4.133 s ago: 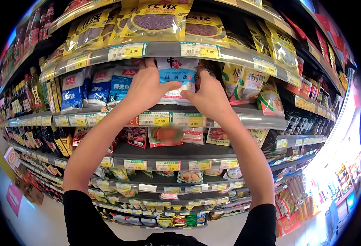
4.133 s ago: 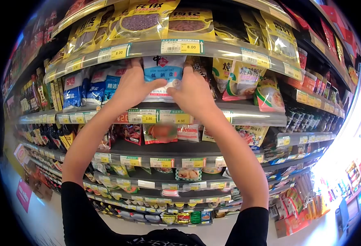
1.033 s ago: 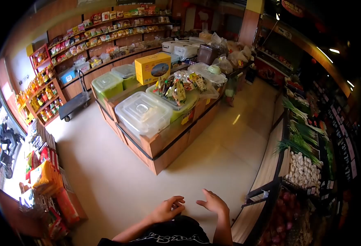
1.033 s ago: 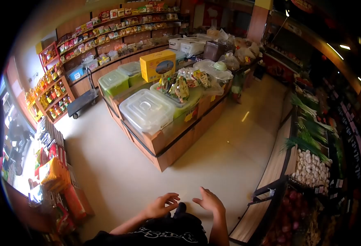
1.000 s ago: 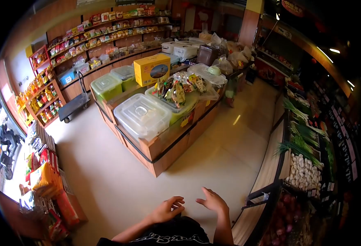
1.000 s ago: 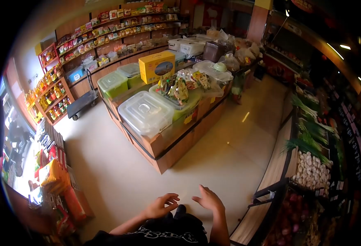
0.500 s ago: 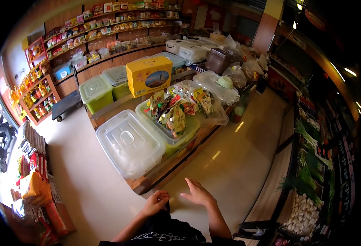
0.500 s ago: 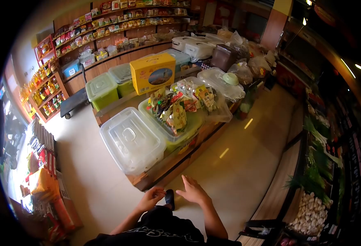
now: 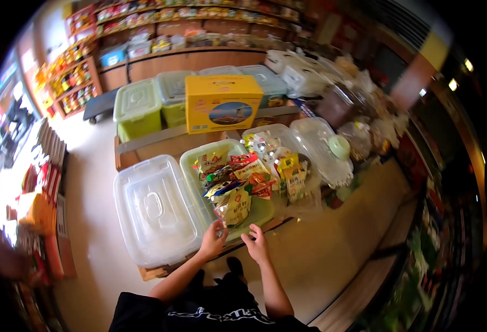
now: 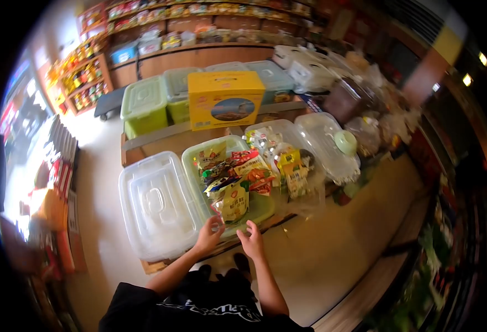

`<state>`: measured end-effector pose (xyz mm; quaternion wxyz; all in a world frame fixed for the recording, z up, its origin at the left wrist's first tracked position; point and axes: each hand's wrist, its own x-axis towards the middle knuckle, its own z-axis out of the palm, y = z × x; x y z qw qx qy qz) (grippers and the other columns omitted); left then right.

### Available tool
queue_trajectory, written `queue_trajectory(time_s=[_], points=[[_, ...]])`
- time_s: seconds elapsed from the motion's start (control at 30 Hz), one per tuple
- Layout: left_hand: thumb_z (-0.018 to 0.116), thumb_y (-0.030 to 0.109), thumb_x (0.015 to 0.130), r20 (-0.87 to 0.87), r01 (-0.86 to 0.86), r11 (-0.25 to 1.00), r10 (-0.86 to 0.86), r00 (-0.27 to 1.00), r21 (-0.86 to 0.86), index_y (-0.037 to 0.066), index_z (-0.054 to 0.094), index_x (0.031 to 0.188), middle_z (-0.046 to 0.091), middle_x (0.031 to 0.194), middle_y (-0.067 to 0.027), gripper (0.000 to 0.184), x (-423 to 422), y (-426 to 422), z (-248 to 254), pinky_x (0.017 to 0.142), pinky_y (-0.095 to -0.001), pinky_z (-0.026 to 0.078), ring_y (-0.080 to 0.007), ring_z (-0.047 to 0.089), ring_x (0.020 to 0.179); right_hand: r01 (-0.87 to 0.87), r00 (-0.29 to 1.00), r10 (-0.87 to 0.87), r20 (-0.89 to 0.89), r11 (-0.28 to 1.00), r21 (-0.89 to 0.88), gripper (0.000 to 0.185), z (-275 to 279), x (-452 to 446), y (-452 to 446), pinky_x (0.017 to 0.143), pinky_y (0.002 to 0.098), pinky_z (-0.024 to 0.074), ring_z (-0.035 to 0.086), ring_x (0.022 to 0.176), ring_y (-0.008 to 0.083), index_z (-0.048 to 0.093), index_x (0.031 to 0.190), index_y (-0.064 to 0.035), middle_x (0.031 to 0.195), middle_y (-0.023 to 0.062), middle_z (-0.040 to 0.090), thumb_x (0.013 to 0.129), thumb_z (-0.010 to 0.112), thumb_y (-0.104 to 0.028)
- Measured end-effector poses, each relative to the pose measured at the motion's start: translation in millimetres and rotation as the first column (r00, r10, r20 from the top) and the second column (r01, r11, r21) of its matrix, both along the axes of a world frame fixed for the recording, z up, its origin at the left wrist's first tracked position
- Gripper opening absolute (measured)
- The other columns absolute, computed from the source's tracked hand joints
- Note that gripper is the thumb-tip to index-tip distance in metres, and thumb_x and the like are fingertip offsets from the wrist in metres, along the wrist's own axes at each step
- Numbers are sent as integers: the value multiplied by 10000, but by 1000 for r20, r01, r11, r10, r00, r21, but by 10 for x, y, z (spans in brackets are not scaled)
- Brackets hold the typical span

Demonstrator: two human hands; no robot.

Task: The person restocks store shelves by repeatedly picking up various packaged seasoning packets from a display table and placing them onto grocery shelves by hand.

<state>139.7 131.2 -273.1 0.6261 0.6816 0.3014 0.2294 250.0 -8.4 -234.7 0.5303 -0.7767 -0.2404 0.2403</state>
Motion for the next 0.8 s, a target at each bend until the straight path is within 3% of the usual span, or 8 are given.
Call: queue_trajectory(time_s=[0.07,0.17,0.27,0.4,0.5,0.67,0.73,0.8], points=[[668,142,846,43,-105,994,105,994,-11,7,458,1300,616,1120,-146,518,199,-20,-273,790,-350,510,-266,610,1002,6,1000,-4,16,992,-123,644,-225,345,109,968,377,429,465,1258,287,387,1357,20,1362,179,464,848,701,-218],[668,103,828,50,-234,962,243,969,-142,22,499,1267,639,1083,-140,477,429,-158,-289,790,-345,499,-230,613,973,-66,990,61,123,997,38,643,-385,749,241,951,361,436,515,1187,263,405,1349,19,1315,166,510,837,718,-209],[657,84,825,-137,-197,980,198,971,19,30,534,1227,670,1040,-135,424,540,-247,-213,808,-346,493,-212,622,934,-184,972,172,162,981,61,619,-390,1082,406,903,360,460,570,1088,239,453,1320,15,1210,143,584,819,741,-205],[649,77,850,-145,-358,934,353,924,-9,18,554,1135,680,1005,-121,307,675,-559,-44,849,-346,486,-195,634,945,-399,913,383,138,910,113,404,-661,1466,449,780,317,489,617,920,180,580,1124,-1,1021,85,655,803,766,-158],[645,88,865,-94,-379,925,376,922,-21,2,544,1107,677,992,-130,277,572,-772,97,827,-337,497,-197,642,913,-381,893,412,-181,906,184,356,-438,1433,285,755,317,493,609,870,150,586,1068,13,965,81,653,797,778,-117],[654,153,881,-40,-347,934,345,938,-90,8,517,1181,666,959,-128,360,-163,-1317,343,782,-310,498,-151,614,861,-571,658,685,-313,724,386,355,-105,972,-19,786,298,510,618,884,147,556,1093,-4,1016,75,653,789,738,2],[676,158,874,204,-462,880,475,856,-112,6,543,1183,665,998,-75,369,-480,-1671,363,813,-308,503,-133,610,888,-683,519,748,-414,654,325,317,227,543,-204,813,279,505,618,914,138,556,1041,-8,1035,83,654,790,750,-19],[681,196,869,164,-470,869,491,856,-153,26,495,1252,670,1001,-101,458,-1065,-2082,544,837,-315,491,-134,608,915,-823,379,876,-299,466,324,321,60,59,-314,800,283,511,625,909,143,547,1036,-13,1034,83,661,787,750,-12]])
